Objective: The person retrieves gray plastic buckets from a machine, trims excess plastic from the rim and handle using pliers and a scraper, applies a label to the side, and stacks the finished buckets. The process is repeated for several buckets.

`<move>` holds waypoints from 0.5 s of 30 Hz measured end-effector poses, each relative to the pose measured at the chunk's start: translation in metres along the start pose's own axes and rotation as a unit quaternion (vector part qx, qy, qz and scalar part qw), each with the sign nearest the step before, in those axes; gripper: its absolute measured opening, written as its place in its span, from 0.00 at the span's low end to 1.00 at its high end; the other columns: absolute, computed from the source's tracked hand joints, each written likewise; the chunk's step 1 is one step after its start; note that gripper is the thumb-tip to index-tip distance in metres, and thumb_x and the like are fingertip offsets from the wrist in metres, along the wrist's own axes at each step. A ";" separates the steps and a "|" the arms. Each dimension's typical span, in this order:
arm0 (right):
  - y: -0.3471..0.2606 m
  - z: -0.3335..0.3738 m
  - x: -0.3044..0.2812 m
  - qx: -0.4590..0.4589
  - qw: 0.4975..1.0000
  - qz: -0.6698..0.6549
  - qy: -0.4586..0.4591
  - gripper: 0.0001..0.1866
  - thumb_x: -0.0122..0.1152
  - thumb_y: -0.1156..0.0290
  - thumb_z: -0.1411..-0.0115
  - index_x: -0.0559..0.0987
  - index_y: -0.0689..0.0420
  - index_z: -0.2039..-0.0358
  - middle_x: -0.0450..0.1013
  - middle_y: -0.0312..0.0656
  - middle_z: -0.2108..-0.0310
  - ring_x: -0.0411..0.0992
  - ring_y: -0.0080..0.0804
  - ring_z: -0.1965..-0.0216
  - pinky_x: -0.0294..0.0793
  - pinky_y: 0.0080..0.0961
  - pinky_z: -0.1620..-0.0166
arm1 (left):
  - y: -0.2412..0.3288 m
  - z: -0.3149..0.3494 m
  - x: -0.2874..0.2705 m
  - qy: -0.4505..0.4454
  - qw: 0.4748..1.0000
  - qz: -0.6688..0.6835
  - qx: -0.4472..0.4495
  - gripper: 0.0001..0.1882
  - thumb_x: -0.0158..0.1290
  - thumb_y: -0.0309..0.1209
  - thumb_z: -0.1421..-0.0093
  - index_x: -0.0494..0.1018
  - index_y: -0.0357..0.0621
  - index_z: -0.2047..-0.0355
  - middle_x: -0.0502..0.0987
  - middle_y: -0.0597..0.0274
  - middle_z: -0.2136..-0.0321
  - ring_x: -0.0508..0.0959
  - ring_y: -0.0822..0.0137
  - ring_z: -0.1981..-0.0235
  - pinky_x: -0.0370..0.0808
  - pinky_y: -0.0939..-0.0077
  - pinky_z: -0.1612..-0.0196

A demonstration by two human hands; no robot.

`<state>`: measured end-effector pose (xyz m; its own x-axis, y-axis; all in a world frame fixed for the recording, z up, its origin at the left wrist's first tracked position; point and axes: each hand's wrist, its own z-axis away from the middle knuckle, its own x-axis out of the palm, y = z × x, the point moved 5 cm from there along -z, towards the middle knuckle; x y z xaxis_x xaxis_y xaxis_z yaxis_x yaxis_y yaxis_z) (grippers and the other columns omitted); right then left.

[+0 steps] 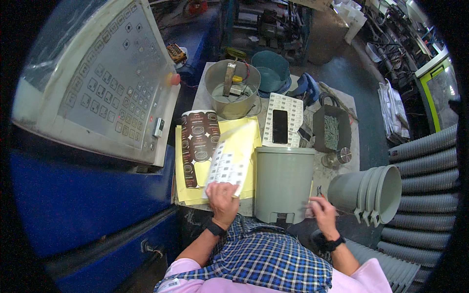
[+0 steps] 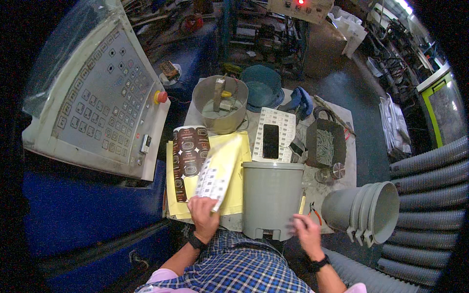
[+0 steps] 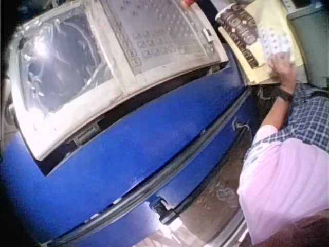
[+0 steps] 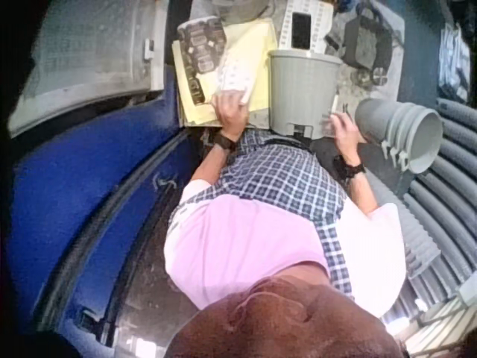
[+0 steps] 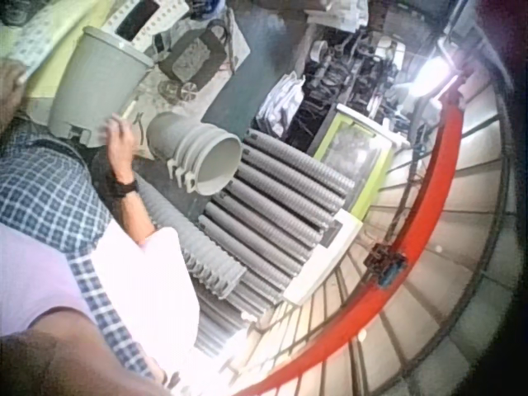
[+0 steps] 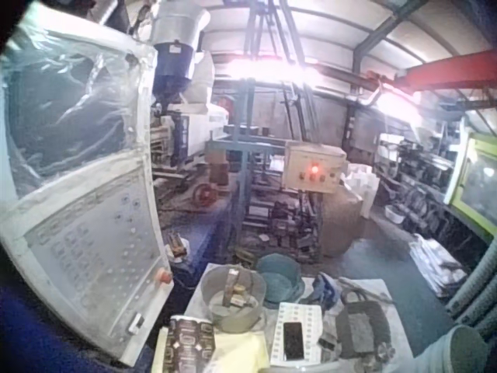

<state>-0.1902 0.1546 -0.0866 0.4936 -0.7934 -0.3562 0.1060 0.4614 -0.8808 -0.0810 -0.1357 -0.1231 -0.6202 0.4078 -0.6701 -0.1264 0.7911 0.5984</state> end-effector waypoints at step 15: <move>-0.032 -0.034 0.154 0.088 0.933 -0.262 -0.232 0.19 0.51 0.72 0.40 0.65 0.66 0.50 0.71 0.44 0.57 0.71 0.29 0.59 0.72 0.26 0.54 | 0.055 0.083 -0.048 -0.092 0.991 0.072 0.072 0.14 0.60 0.32 0.55 0.77 0.50 0.65 0.73 0.64 0.63 0.71 0.64 0.58 0.61 0.60 0.47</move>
<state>-0.1469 0.0044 -0.1241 0.6504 -0.6902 0.3172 0.5570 0.1494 -0.8170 0.0061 -0.0740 -0.0939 -0.4705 0.5876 -0.6583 0.0730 0.7694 0.6346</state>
